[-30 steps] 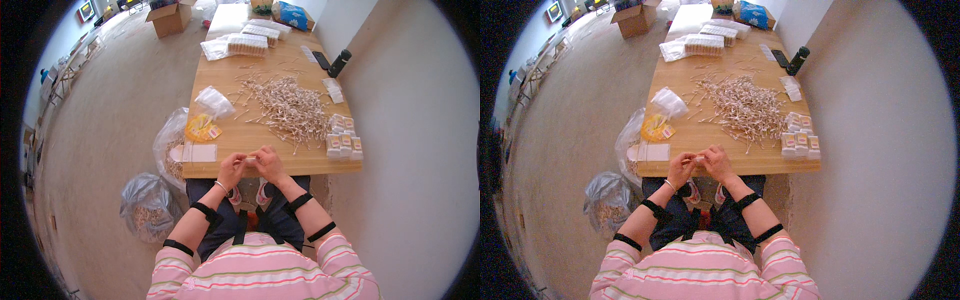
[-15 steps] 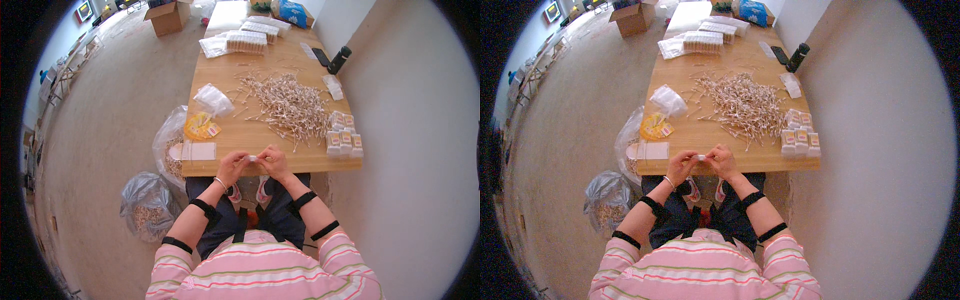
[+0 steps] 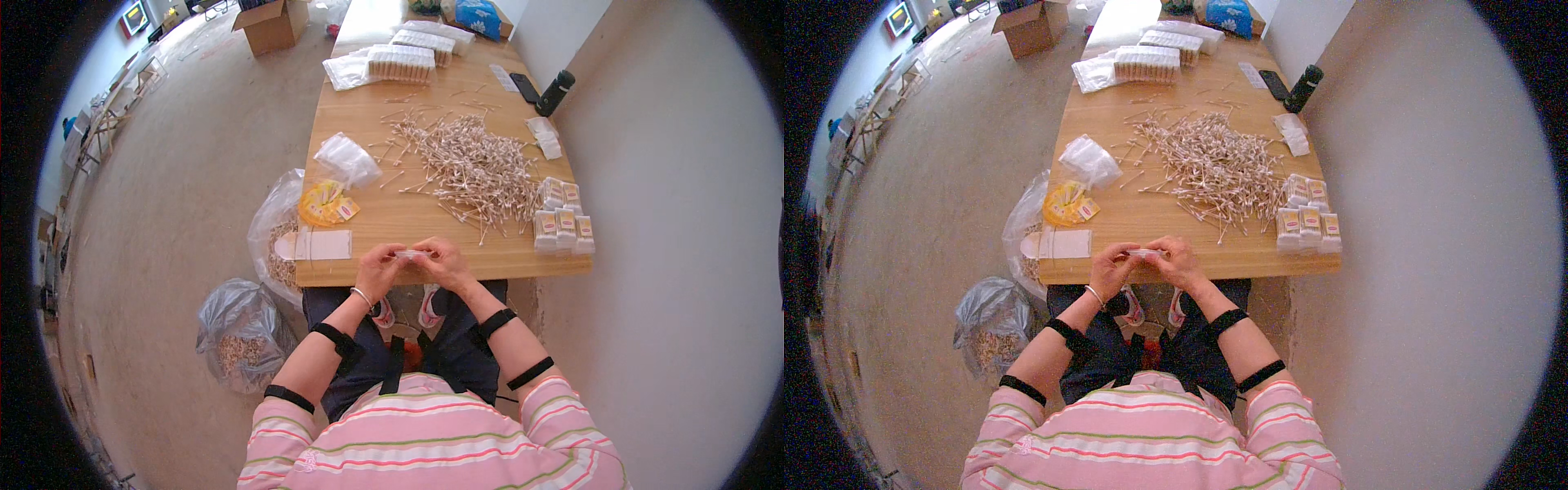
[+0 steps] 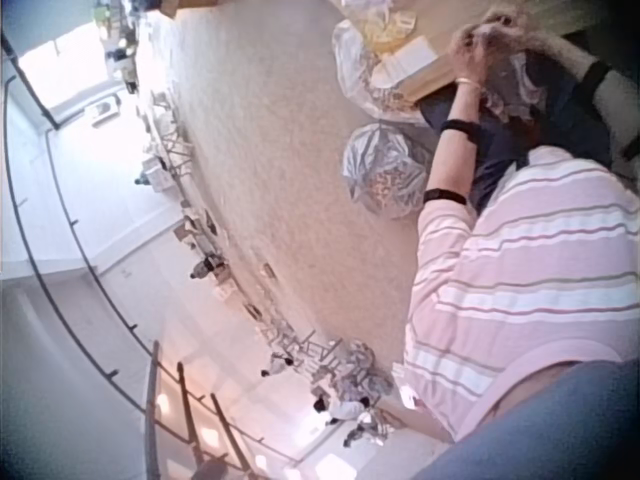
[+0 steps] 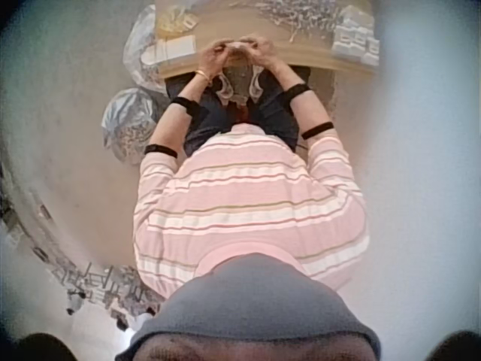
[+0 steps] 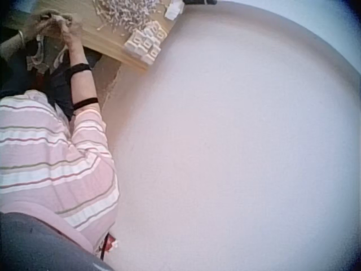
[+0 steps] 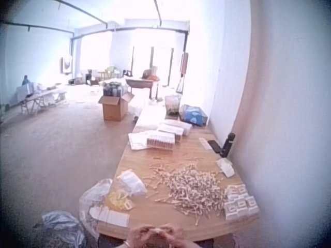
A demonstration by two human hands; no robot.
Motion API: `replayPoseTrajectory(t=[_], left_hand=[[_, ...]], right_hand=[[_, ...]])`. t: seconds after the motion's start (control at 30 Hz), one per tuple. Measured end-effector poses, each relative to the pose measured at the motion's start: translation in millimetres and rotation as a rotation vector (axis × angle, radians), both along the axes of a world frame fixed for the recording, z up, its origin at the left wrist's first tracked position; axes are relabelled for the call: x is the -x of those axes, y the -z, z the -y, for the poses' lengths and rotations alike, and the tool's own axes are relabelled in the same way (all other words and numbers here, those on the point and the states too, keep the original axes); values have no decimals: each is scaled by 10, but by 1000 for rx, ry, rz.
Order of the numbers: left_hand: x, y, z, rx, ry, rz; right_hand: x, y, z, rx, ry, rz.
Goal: Gathering several wooden swabs and placing them into a small labeled plastic bag.
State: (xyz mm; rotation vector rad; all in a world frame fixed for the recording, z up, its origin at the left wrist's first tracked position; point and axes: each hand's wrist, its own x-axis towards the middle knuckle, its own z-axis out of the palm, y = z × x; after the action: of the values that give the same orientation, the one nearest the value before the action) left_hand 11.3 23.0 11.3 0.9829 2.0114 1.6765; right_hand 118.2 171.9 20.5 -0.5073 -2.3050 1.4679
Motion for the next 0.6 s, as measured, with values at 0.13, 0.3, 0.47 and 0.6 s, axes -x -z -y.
replayPoseTrajectory(t=[0.13, 0.3, 0.47, 0.6], left_hand=[[28, -1, -10, 90, 45, 144], [77, 10, -90, 153, 68, 336], [135, 110, -55, 21, 79, 643], [139, 75, -126, 5, 98, 724]], right_hand=[[31, 85, 20, 60, -54, 112], [65, 207, -29, 150, -35, 106], [68, 61, 17, 323, -91, 119], [52, 89, 15, 464, -16, 16]])
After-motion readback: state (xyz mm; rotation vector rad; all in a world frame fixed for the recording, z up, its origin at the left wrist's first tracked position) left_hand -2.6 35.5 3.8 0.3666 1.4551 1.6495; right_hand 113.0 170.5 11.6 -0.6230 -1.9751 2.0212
